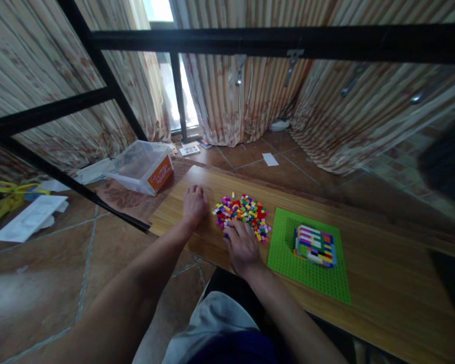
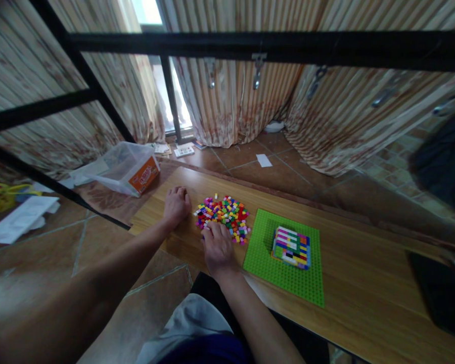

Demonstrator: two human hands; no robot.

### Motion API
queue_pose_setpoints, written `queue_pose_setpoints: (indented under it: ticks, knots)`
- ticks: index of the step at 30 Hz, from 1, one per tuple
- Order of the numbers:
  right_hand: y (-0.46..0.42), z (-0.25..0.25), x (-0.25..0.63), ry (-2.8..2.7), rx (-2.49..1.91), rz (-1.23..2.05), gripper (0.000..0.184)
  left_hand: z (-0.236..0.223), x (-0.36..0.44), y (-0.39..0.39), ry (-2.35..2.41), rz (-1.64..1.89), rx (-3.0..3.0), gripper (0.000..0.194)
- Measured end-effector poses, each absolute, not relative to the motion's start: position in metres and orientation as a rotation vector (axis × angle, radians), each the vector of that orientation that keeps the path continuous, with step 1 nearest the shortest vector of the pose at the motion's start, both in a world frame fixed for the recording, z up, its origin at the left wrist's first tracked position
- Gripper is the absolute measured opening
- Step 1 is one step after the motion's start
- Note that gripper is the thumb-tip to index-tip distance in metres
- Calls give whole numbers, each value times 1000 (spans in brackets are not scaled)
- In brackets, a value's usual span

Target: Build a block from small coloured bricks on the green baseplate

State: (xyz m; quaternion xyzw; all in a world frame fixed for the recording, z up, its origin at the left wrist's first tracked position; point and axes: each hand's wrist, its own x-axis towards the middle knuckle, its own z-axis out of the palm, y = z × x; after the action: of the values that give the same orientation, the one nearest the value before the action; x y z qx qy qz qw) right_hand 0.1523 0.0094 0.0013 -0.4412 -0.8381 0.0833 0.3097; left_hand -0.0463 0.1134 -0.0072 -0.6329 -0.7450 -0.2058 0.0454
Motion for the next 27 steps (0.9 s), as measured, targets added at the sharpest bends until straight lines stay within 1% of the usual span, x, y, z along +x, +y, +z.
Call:
queue_pose_setpoints:
  ticks: [3, 7, 9, 12, 15, 18, 24, 27]
  knots:
    - [6, 5, 160, -2102, -1193, 306, 14, -7, -47, 113, -2261, -628, -1931, 27]
    - [2, 9, 176, -1816, -1321, 472, 20, -7, -48, 114, -2257, -626, -1943, 26]
    - [1, 10, 185, -1627, -1368, 615, 27, -7, -48, 114, -2252, -621, -1949, 27]
    - [0, 10, 196, -1308, -1371, 912, 38, -6, -48, 114, -2250, -619, -1955, 27]
    - [0, 12, 201, -1051, -1335, 1119, 37, -6, -48, 114, -2264, -632, -1955, 27]
    - [-2, 16, 202, -901, -1270, 1227, 34, -6, -48, 114, -2273, -638, -1943, 28]
    - [-7, 24, 200, -816, -1160, 1414, 37, -9, -50, 116, -2241, -654, -1947, 29]
    - [-8, 25, 199, -823, -1138, 1423, 36, -10, -50, 117, -2220, -623, -1941, 29]
